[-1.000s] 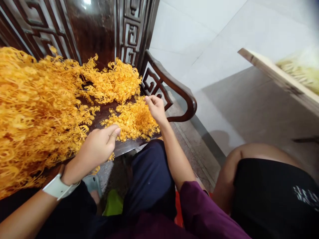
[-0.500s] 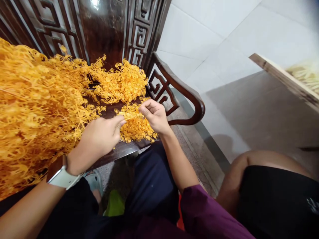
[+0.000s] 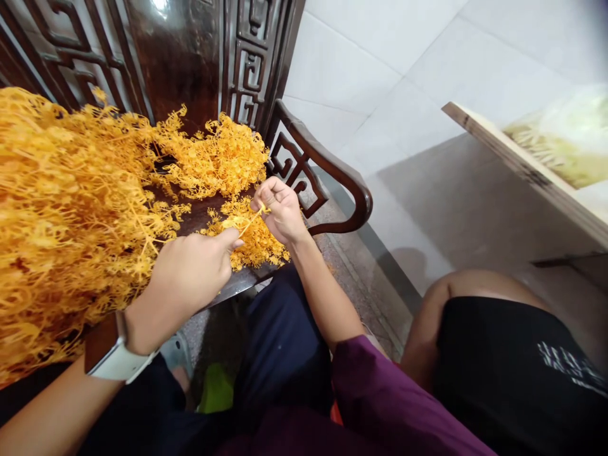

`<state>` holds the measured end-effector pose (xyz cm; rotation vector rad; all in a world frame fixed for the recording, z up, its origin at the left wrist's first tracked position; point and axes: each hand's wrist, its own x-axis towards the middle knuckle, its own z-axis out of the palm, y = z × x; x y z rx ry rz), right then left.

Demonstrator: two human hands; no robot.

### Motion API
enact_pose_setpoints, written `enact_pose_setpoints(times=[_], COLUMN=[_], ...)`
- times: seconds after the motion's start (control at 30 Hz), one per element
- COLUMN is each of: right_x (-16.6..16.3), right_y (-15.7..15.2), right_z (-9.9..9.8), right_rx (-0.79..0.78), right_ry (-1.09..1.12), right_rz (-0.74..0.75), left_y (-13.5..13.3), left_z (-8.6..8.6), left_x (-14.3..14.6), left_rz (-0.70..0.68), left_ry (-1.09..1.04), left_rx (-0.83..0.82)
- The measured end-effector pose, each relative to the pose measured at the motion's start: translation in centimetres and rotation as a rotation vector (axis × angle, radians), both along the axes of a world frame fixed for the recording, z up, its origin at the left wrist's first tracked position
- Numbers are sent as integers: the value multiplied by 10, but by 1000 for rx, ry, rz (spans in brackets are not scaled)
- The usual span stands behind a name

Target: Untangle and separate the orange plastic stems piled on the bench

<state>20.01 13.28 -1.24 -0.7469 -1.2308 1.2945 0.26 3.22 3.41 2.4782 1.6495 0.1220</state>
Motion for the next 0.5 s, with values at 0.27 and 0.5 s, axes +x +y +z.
enact_pose_setpoints(times=[0.27, 0.5], right_x=[-2, -6], right_y=[-8, -21], right_z=[6, 17], right_rx=[1, 73], right_ry=[49, 61], right_rz=[70, 223], left_y=[-4, 3], left_z=[8, 16], left_x=[-5, -27], left_rz=[56, 159], left_ry=[7, 55], left_rx=[22, 122])
